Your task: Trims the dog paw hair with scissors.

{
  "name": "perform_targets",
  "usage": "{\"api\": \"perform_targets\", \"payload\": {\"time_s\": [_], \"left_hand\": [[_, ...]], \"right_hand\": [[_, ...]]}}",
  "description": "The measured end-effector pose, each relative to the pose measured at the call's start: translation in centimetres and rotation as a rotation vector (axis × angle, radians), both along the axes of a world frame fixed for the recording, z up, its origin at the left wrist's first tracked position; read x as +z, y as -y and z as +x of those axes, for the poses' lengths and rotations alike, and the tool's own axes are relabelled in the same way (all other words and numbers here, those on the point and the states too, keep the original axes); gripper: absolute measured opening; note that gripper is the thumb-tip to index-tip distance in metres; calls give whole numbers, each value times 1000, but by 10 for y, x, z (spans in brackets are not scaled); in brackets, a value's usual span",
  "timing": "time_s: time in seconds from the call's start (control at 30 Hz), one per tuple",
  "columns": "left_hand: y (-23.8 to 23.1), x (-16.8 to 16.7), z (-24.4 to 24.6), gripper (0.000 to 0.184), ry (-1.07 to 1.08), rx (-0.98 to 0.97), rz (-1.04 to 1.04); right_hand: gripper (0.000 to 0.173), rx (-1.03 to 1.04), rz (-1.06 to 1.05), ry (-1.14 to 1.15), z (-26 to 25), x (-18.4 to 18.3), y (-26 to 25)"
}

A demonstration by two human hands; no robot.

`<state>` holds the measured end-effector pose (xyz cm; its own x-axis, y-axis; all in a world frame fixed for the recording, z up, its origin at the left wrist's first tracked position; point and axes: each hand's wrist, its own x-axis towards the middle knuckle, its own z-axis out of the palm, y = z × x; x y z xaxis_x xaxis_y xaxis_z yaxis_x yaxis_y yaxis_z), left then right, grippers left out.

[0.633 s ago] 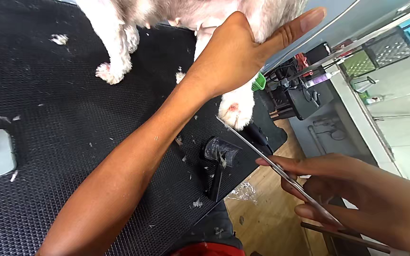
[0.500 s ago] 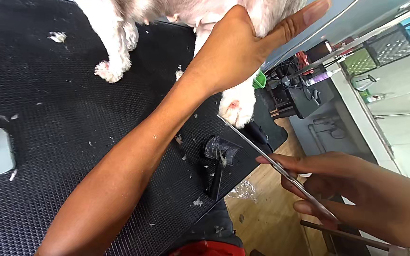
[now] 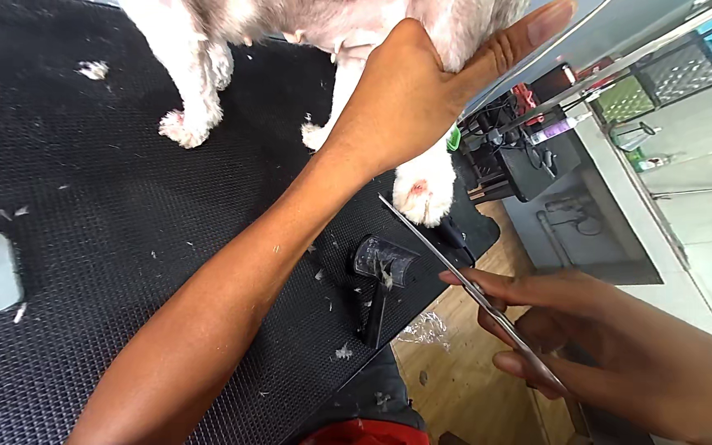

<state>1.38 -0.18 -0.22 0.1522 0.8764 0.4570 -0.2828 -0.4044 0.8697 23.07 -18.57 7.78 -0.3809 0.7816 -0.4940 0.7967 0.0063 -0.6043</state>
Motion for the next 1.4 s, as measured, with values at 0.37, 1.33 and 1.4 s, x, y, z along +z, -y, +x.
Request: {"api": "perform_targets", "payload": {"time_s": [0.37, 1.33, 1.4], "left_hand": [[-2, 1, -1, 29, 54, 46, -51], [1, 3, 3, 22, 128, 38, -47], [1, 3, 3, 20, 144, 39, -37]], "right_hand": [[70, 44, 95, -60, 0, -12, 12], [69, -58, 43, -88, -9, -12, 17], [68, -69, 29, -91, -9, -12, 18]]}}
